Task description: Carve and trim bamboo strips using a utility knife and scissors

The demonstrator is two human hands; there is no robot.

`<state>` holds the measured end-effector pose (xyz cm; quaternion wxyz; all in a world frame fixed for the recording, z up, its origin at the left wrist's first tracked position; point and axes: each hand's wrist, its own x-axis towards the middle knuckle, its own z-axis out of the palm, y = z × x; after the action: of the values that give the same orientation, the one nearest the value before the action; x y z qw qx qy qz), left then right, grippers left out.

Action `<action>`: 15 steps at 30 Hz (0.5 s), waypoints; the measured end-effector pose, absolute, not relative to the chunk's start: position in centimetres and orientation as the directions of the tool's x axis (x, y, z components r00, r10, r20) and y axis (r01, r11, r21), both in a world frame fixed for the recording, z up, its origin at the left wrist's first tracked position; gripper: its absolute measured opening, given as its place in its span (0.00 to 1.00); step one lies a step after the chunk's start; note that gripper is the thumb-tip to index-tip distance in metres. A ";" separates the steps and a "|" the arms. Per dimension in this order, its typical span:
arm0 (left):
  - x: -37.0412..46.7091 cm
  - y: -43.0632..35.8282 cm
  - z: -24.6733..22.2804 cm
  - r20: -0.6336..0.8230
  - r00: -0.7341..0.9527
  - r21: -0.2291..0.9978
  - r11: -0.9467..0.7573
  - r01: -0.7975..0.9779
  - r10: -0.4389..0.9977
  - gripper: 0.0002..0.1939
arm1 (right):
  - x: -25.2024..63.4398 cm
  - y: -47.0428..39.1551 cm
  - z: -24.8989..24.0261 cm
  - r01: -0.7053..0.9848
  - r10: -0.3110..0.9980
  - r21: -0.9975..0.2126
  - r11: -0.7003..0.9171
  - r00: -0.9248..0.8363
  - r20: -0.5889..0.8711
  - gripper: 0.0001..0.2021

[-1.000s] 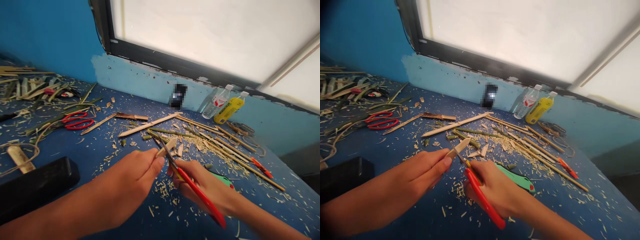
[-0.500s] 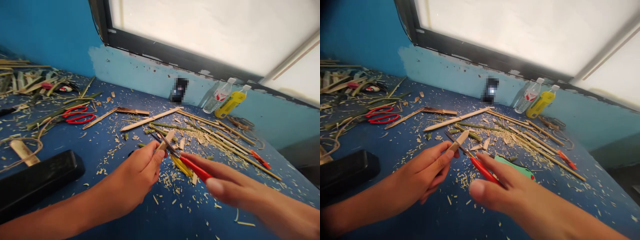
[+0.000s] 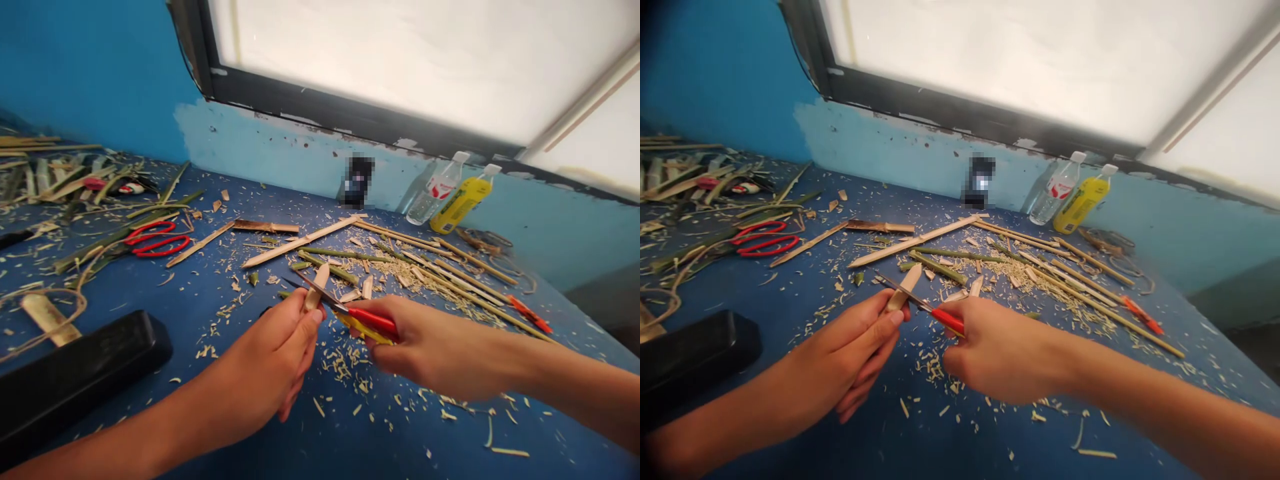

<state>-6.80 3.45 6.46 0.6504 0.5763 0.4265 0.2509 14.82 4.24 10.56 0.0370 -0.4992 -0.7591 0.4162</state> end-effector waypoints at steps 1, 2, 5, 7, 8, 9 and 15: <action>-6.9 3.5 6.4 -0.275 0.511 0.961 0.227 0.156 0.814 0.16 | 14.6 4.3 10.4 0.729 0.790 -0.668 0.150 -0.495 -0.362 0.10; -7.0 3.6 6.3 -0.284 0.510 0.959 0.248 0.139 0.812 0.16 | 14.4 4.3 10.2 0.732 0.794 -0.667 0.142 -0.486 -0.365 0.11; -7.2 3.9 5.9 -0.292 0.517 0.950 0.305 0.062 0.805 0.16 | 14.0 4.6 9.7 0.745 0.812 -0.657 0.116 -0.452 -0.369 0.10; -7.3 4.3 5.5 -0.286 0.536 0.946 0.322 0.027 0.795 0.16 | 13.9 4.9 9.8 0.747 0.813 -0.657 0.100 -0.442 -0.379 0.09; -7.3 4.6 5.4 -0.284 0.551 0.944 0.330 0.017 0.785 0.16 | 13.9 5.0 10.0 0.744 0.810 -0.662 0.091 -0.442 -0.386 0.08; -7.3 4.8 5.3 -0.281 0.568 0.942 0.337 0.007 0.773 0.15 | 14.1 5.2 10.3 0.738 0.808 -0.670 0.083 -0.444 -0.388 0.07; -7.1 4.9 4.9 -0.195 0.626 0.945 0.316 -0.087 0.755 0.12 | 16.4 4.5 11.1 0.646 0.787 -0.763 0.011 -0.476 -0.392 0.20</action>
<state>-7.06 4.93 4.93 0.7426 0.5117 0.3263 0.2834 16.40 4.53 11.10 0.0724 -0.5068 -0.7072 0.4876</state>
